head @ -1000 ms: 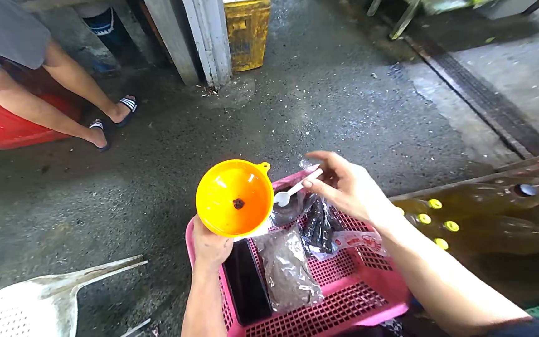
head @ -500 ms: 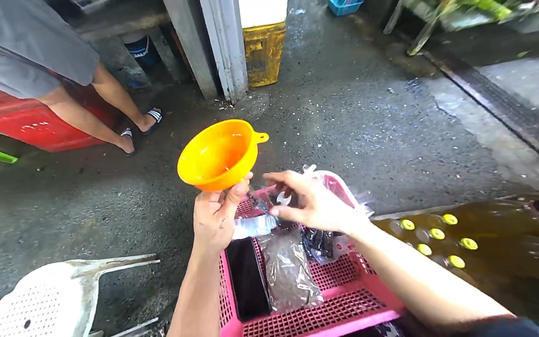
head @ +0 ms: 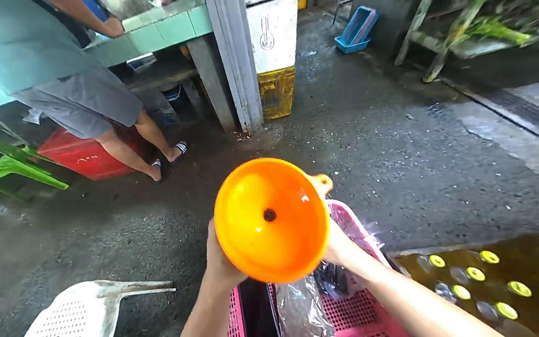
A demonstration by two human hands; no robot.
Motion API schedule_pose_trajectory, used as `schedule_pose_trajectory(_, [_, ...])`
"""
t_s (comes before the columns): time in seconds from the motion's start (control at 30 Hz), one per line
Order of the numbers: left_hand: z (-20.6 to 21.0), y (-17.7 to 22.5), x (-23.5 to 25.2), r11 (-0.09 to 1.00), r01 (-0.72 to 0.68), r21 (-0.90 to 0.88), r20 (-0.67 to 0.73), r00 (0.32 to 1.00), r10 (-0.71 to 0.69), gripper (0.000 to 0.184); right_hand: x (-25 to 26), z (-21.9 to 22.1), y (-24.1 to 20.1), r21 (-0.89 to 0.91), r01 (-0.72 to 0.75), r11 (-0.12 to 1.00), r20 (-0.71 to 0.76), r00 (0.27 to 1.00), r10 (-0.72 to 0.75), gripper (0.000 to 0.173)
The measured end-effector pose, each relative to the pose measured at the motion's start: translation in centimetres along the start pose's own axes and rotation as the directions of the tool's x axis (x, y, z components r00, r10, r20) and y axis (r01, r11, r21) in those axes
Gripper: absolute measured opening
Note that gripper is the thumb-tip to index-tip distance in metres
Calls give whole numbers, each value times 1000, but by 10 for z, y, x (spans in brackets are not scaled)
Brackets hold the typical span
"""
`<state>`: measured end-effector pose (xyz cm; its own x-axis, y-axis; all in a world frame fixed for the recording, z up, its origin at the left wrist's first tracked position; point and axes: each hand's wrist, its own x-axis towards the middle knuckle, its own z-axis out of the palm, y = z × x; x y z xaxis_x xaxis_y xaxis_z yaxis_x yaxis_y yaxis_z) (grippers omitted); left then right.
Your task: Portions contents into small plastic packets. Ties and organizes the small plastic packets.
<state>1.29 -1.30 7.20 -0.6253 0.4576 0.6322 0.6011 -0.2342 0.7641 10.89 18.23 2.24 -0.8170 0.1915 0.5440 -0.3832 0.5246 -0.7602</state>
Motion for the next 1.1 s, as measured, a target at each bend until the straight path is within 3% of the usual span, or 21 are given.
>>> schedule_pose_trajectory(0.1, [5,4,6,989,-102,109,49,994,97,48,8,-15,-34,-9,-21,1000,-43,999,20,13])
schedule_pose_trajectory(0.2, [4,5,2,989,-94,111,32,995,91,43,6,-11,-24,17,15,1000,-69,998,-13,15])
schedule_pose_trajectory(0.3, [6,8,3,999,37,34,2,999,-37,30,-1,-2,9,28,174,984,-156,973,-168,34])
schedule_pose_trajectory(0.4, [12,8,5,980,197,-32,-41,979,-198,22,-1,-16,-12,30,316,948,-248,922,-299,54])
schedule_pose_trajectory(0.47, [15,7,3,982,187,-5,-39,982,-187,21,2,-22,-27,33,373,927,-286,893,-348,63])
schedule_pose_trajectory(0.57, [14,0,5,972,227,-50,-20,973,-229,19,6,-20,-25,94,231,968,-181,960,-212,49])
schedule_pose_trajectory(0.67, [7,7,5,953,222,-208,33,975,-220,18,8,-16,-13,162,8,987,96,995,-24,57])
schedule_pose_trajectory(0.73, [3,11,4,945,207,-253,51,978,-200,19,5,-5,-7,189,-11,982,170,985,-22,36])
schedule_pose_trajectory(0.8, [2,11,3,959,208,-191,11,978,-209,21,1,11,1,175,18,984,148,988,-45,22])
schedule_pose_trajectory(0.87, [4,12,1,967,220,-125,-45,973,-227,22,-1,17,4,117,52,992,105,992,-65,23])
schedule_pose_trajectory(1.0, [-1,16,4,977,178,-117,-98,977,-189,19,0,10,-27,125,249,960,42,966,-256,22])
schedule_pose_trajectory(1.1, [5,26,-1,957,236,-169,-54,967,-248,23,-3,17,-14,64,198,978,-5,980,-198,18])
